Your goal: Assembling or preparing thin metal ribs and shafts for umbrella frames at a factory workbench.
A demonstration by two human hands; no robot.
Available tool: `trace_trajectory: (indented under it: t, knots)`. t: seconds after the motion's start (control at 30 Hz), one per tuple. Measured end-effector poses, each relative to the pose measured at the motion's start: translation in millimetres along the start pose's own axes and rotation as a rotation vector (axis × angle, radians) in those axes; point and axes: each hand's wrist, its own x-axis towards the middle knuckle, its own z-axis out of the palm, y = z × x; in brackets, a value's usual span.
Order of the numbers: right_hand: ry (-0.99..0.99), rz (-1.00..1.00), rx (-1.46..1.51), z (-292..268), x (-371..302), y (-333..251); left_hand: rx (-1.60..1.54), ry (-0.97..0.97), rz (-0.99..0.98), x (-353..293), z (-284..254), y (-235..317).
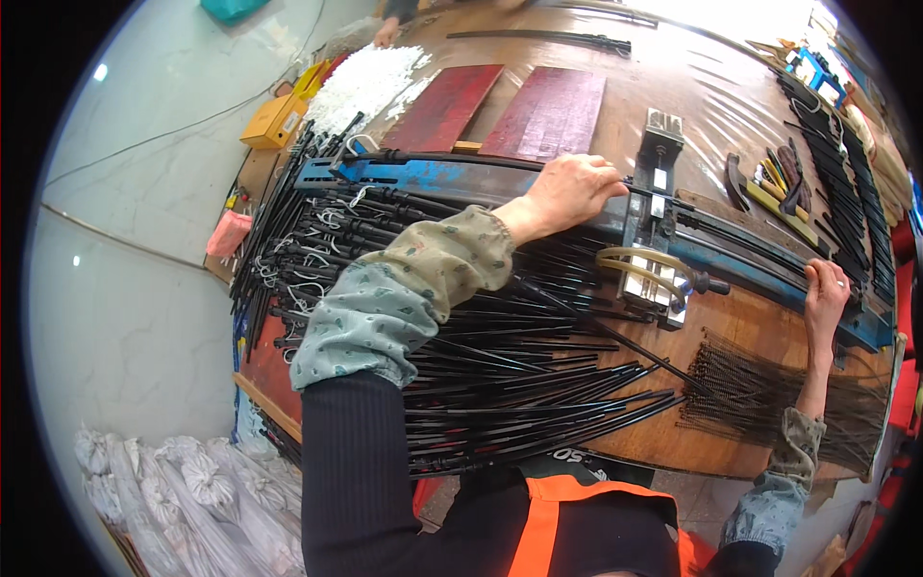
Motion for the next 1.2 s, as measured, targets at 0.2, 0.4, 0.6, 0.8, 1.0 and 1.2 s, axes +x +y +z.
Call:
trace_trajectory:
  t: [0.2, 0.4, 0.6, 0.8, 1.0, 1.2]
  knots:
    - [0.030, -0.046, 0.101, -22.5, -4.6, -99.8, 0.120, -0.200, -0.115, 11.4, -5.2, 9.6]
    - [-0.031, -0.016, 0.188, -30.8, -38.6, -154.3, 0.216, -0.238, -0.181, 14.6, 3.8, 12.3]
    - [-0.040, 0.032, 0.338, -20.9, -25.6, -177.6, 0.272, -0.272, -0.185, 8.6, 3.3, 11.2]
    - [-0.119, 0.131, 0.733, 16.3, -15.7, -173.9, 0.275, -0.177, -0.102, 10.1, 9.7, 8.3]
    - [-0.118, 0.172, 0.833, 7.3, -9.9, -182.0, 0.267, -0.184, -0.118, 13.7, 5.2, 10.0]
    - [-0.125, 0.590, 0.874, -2.6, -8.1, -191.8, 0.263, -0.183, -0.119, 6.1, 4.4, 9.5]
